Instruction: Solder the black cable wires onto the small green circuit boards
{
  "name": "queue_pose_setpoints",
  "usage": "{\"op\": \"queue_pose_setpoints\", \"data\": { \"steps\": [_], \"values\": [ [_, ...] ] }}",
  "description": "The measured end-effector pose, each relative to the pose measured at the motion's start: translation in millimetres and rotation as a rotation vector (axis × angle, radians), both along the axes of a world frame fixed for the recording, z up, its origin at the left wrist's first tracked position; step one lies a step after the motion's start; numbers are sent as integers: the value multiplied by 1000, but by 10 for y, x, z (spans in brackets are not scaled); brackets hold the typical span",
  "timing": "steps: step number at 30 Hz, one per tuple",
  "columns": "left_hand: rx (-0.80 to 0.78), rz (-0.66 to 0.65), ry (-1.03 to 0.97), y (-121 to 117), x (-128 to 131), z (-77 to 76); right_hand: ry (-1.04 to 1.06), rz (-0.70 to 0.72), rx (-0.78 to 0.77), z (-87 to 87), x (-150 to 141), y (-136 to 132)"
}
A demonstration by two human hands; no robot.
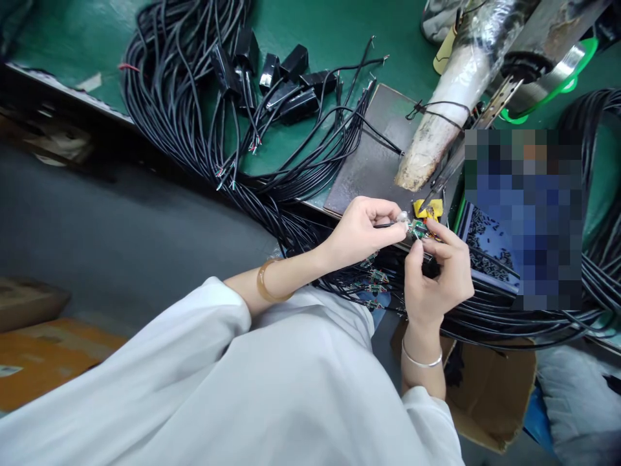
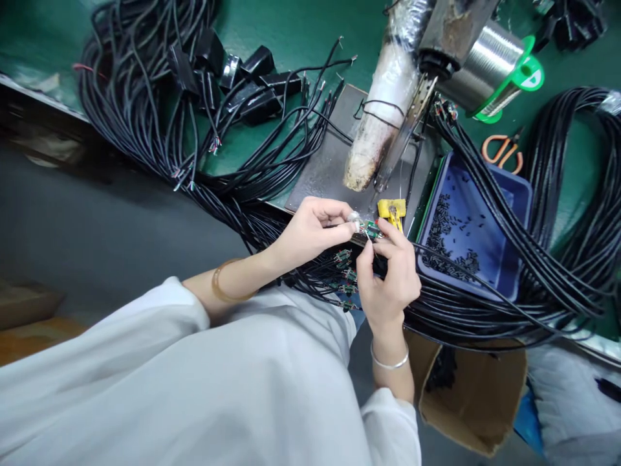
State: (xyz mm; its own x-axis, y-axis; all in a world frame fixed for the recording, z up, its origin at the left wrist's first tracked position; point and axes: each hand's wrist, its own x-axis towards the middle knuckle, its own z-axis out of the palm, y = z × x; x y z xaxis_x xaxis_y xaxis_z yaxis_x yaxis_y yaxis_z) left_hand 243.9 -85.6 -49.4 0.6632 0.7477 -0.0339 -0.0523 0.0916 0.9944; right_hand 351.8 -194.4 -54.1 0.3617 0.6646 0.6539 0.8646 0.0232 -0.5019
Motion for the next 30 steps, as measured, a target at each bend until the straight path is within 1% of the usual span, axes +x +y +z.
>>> {"op": "queue_pose_setpoints", "data": {
  "steps": [4,6,9,12,19,30],
  "values": [
    [54,57,-8,4,22,-22,160,11,-40,73,32,77],
    [69,70,-4,14,34,-15,192,27,-71,124,56,93],
    [72,86,-1,30,56,1,188,41,-109,174,90,114],
    [50,104,-15,40,75,-1,202,52,-130,186,110,130],
    [44,107,-5,50,73,-5,202,78,-114,186,110,143],
    [67,159,-17,46,124,31,92,58,-131,216,143,173]
  ]
}}
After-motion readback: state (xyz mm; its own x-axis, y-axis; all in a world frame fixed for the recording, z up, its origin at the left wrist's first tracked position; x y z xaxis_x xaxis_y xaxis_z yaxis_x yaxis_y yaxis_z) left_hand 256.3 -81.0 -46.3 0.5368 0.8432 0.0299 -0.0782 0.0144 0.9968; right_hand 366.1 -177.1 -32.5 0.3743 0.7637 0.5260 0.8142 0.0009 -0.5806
